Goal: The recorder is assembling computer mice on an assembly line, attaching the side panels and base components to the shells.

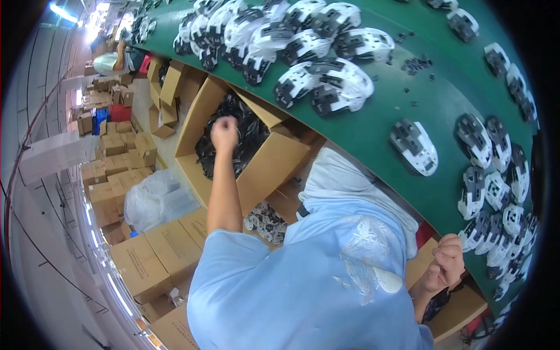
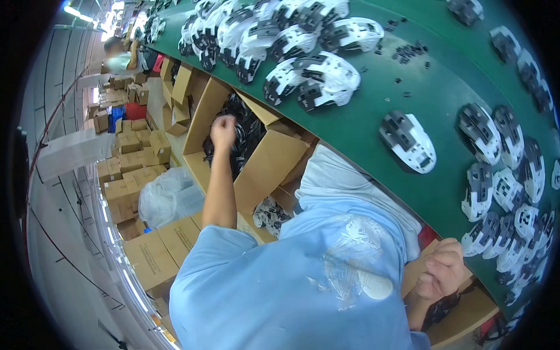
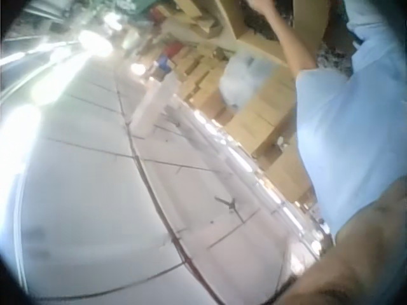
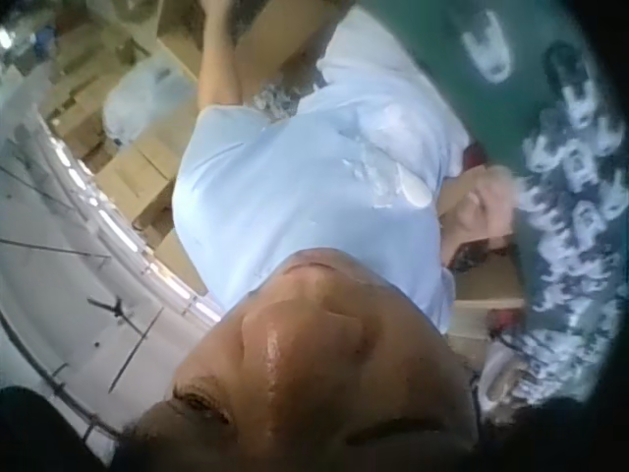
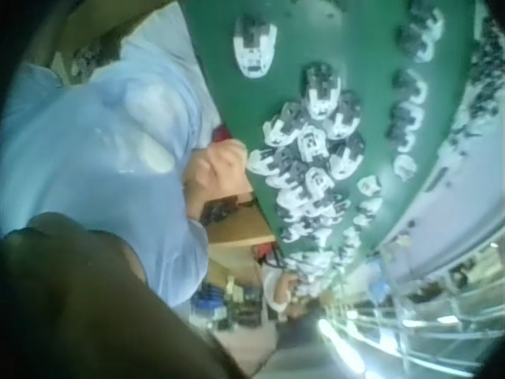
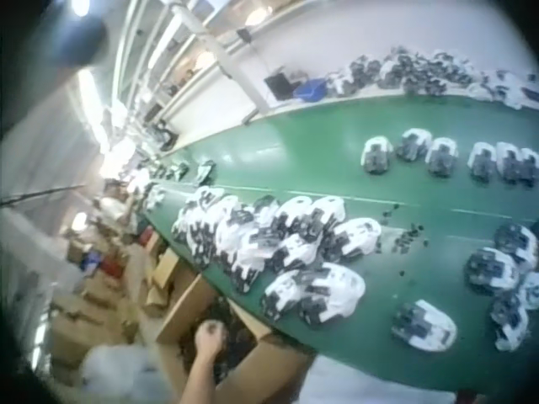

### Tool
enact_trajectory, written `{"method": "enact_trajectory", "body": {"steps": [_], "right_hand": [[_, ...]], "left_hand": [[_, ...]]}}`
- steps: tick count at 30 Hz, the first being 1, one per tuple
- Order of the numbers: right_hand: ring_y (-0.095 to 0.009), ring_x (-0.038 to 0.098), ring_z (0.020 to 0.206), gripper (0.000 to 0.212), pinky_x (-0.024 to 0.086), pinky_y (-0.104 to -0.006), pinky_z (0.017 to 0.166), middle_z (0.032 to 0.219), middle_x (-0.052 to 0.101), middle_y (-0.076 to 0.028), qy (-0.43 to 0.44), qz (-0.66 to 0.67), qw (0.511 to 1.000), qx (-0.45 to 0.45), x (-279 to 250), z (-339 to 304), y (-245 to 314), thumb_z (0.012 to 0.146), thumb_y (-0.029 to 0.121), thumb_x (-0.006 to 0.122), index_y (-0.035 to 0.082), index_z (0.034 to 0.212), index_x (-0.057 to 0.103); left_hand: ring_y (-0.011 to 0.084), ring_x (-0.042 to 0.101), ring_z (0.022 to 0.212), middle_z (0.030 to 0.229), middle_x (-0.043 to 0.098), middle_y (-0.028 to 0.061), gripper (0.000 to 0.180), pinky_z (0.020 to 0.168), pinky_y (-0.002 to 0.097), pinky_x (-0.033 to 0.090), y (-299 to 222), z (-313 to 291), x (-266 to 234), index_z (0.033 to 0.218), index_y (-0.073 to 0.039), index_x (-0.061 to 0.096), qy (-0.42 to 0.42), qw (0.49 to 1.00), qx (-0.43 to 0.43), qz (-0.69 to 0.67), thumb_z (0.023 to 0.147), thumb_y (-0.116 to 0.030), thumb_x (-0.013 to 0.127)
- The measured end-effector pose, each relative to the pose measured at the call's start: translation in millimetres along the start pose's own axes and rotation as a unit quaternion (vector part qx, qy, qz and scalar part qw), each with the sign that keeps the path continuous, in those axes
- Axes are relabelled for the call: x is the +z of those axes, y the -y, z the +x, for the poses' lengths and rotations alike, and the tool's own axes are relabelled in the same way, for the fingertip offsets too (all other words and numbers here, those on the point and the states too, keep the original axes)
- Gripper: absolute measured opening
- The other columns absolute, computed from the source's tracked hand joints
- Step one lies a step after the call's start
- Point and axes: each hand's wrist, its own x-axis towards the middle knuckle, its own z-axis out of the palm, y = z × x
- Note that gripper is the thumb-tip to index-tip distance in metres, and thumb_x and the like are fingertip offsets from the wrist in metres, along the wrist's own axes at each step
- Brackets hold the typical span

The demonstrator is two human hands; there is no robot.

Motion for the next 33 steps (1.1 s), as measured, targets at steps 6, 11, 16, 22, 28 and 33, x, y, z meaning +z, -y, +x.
{"method": "enact_trajectory", "body": {"steps": [6,11,16,22,28,33], "right_hand": [[-0.027,0.052,0.071,0.031,0.042,-0.0395,0.062,0.082,0.062,-0.012,0.044,-0.095,0.994,-0.010,7.9,35.6,7.6,0.095,0.030,0.071,0.001,0.105,0.070],[-0.026,0.052,0.070,0.030,0.041,-0.0392,0.061,0.080,0.062,-0.011,0.042,-0.109,0.993,-0.028,29.6,52.0,20.5,0.094,0.030,0.071,0.002,0.104,0.071],[-0.025,0.052,0.069,0.030,0.040,-0.0388,0.060,0.080,0.062,-0.010,0.064,-0.089,0.994,-0.014,41.1,61.5,17.1,0.094,0.030,0.072,0.002,0.105,0.071],[-0.027,0.060,0.070,0.021,0.048,-0.0386,0.065,0.083,0.068,-0.014,0.135,-0.018,0.989,0.052,93.0,101.8,3.7,0.082,0.013,0.071,-0.001,0.097,0.074],[-0.025,0.072,0.102,0.054,0.057,-0.0353,0.092,0.129,0.070,-0.018,0.215,0.231,0.902,0.294,191.5,130.1,-4.4,0.099,0.015,0.064,0.004,0.150,0.050],[-0.028,0.071,0.095,0.035,0.054,-0.0373,0.085,0.115,0.071,-0.019,0.056,0.113,0.987,0.096,152.1,116.7,-2.9,0.099,0.009,0.059,0.001,0.133,0.064]], "left_hand": [[0.0386,0.065,0.123,0.129,0.069,0.0246,0.064,0.105,0.0432,0.050,60.7,-27.6,110.0,0.127,-0.001,0.069,0.289,0.954,-0.080,0.030,0.089,-0.052,0.073],[0.0361,0.071,0.110,0.112,0.075,0.0196,0.036,0.096,0.0443,0.054,90.3,-6.6,120.4,0.110,-0.007,0.077,0.327,0.939,-0.056,0.095,0.096,-0.038,0.066],[0.0157,0.071,0.079,0.082,0.076,0.0090,0.031,0.077,0.0331,0.055,108.6,-18.5,74.1,0.095,-0.002,0.078,0.205,0.970,-0.114,-0.062,0.097,-0.032,0.068],[0.0140,0.061,0.071,0.077,0.067,0.0061,0.012,0.068,0.0307,0.050,0.0,-70.1,-22.0,0.091,0.001,0.071,0.053,0.951,0.036,-0.301,0.095,-0.010,0.067],[0.0287,0.062,0.071,0.083,0.066,0.0097,0.012,0.066,0.0352,0.049,-192.8,-136.0,-72.8,0.085,-0.003,0.068,0.032,0.816,0.493,-0.301,0.076,0.002,0.076],[0.0307,0.065,0.091,0.105,0.072,0.0125,0.026,0.079,0.0398,0.053,-270.5,-156.5,-46.0,0.098,-0.006,0.071,0.067,0.690,0.635,-0.339,0.074,-0.010,0.079]]}}
